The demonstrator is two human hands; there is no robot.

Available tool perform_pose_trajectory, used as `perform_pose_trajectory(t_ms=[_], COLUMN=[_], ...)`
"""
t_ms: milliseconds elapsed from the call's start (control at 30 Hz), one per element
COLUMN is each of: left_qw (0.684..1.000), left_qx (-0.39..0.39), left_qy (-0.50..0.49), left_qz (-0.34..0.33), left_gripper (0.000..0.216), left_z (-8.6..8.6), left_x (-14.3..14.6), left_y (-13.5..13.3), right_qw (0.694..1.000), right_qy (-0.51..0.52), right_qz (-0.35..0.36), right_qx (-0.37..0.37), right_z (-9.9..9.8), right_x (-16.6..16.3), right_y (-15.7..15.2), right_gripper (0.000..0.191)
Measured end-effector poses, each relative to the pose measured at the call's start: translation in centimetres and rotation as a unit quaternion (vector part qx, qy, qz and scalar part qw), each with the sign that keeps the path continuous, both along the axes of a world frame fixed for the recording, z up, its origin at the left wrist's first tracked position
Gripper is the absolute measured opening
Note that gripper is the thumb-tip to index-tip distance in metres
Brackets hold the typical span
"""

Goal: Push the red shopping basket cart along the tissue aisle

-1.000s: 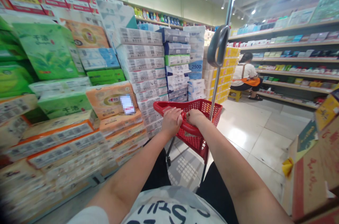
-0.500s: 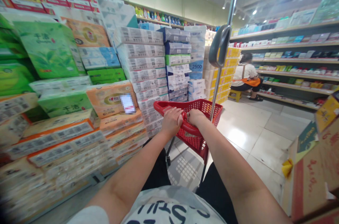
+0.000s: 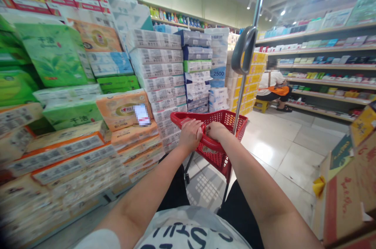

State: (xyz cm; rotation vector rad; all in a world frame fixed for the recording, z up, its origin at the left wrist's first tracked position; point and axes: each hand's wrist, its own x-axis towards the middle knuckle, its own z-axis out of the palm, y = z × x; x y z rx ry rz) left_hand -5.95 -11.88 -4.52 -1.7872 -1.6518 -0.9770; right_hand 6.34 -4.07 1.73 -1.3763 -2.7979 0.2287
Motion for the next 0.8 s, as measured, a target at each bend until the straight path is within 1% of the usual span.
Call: perform_pose_trajectory(t_ms=[800], left_qw=[1.0], left_qx=[-0.002], left_qy=[0.0], left_qz=[-0.002], left_gripper=[0.031], left_z=[-0.08], left_x=[-0.01], left_y=[0.02], right_qw=[1.0], right_qy=[0.01], right_qz=[0.011], right_qx=[-0.012], right_z=[0.06], right_x=[0.25], right_y=[-0.19], right_gripper=[0.027])
